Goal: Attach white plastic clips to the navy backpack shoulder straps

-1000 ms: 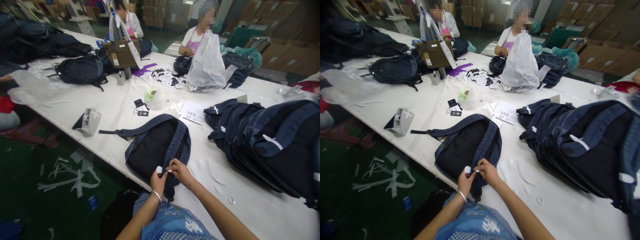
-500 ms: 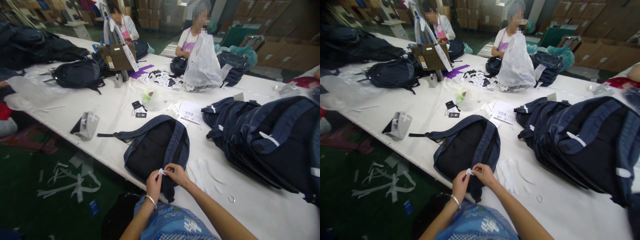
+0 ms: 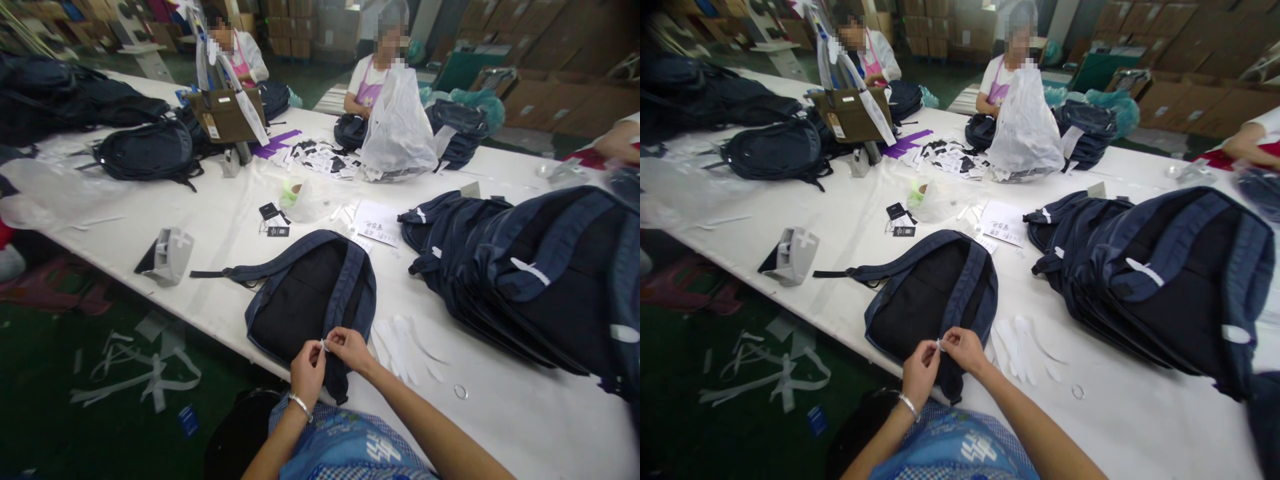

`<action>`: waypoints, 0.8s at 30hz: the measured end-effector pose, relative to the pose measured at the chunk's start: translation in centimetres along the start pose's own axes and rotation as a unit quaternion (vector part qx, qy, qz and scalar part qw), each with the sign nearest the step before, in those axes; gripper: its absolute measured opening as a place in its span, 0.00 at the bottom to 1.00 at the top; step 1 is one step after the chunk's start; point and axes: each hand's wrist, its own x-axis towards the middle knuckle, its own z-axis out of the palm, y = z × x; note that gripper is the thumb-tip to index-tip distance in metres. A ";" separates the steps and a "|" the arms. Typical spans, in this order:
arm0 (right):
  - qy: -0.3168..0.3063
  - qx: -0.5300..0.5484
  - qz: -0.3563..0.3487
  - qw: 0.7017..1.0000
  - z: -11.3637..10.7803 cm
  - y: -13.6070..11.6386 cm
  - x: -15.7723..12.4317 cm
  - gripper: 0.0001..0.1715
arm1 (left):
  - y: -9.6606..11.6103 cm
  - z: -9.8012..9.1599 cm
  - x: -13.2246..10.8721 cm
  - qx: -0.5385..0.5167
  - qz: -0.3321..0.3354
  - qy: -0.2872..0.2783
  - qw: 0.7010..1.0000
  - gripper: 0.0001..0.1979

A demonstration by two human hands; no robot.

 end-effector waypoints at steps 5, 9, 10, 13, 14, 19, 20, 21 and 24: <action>-0.036 0.029 -0.004 0.999 -0.3 0.4 0.2 0.13 | 0.3 -0.5 0.0 -0.017 0.007 -0.002 1.000 0.10; -0.040 0.028 -0.001 0.999 -0.5 0.5 0.3 0.11 | 0.0 -0.6 0.2 -0.058 -0.058 -0.008 0.997 0.14; -0.043 0.026 0.000 0.999 -0.5 0.5 0.4 0.10 | -0.1 -0.6 0.4 -0.070 -0.067 -0.010 0.995 0.14; -0.056 0.020 -0.004 0.998 -0.6 0.6 0.7 0.08 | -0.3 -0.4 0.7 -0.093 -0.081 -0.026 0.992 0.14; -0.061 0.019 -0.007 0.998 -0.6 0.6 0.8 0.08 | -0.4 -0.3 0.8 -0.093 -0.084 -0.029 0.992 0.14; -0.063 0.008 -0.030 0.998 -0.7 0.2 0.4 0.10 | -0.7 -0.1 1.4 -0.069 -0.086 -0.012 0.994 0.12; -0.046 0.003 -0.037 0.998 -0.7 0.1 0.0 0.11 | -0.8 -0.1 1.6 -0.065 -0.088 -0.006 0.994 0.12; -0.020 -0.005 -0.046 0.999 -0.6 -0.1 -0.4 0.11 | -0.8 -0.2 1.6 -0.064 -0.090 -0.003 0.994 0.12; 0.057 -0.042 -0.074 0.995 0.0 -0.5 -1.6 0.12 | -1.0 -0.3 1.6 -0.072 -0.103 -0.007 0.992 0.15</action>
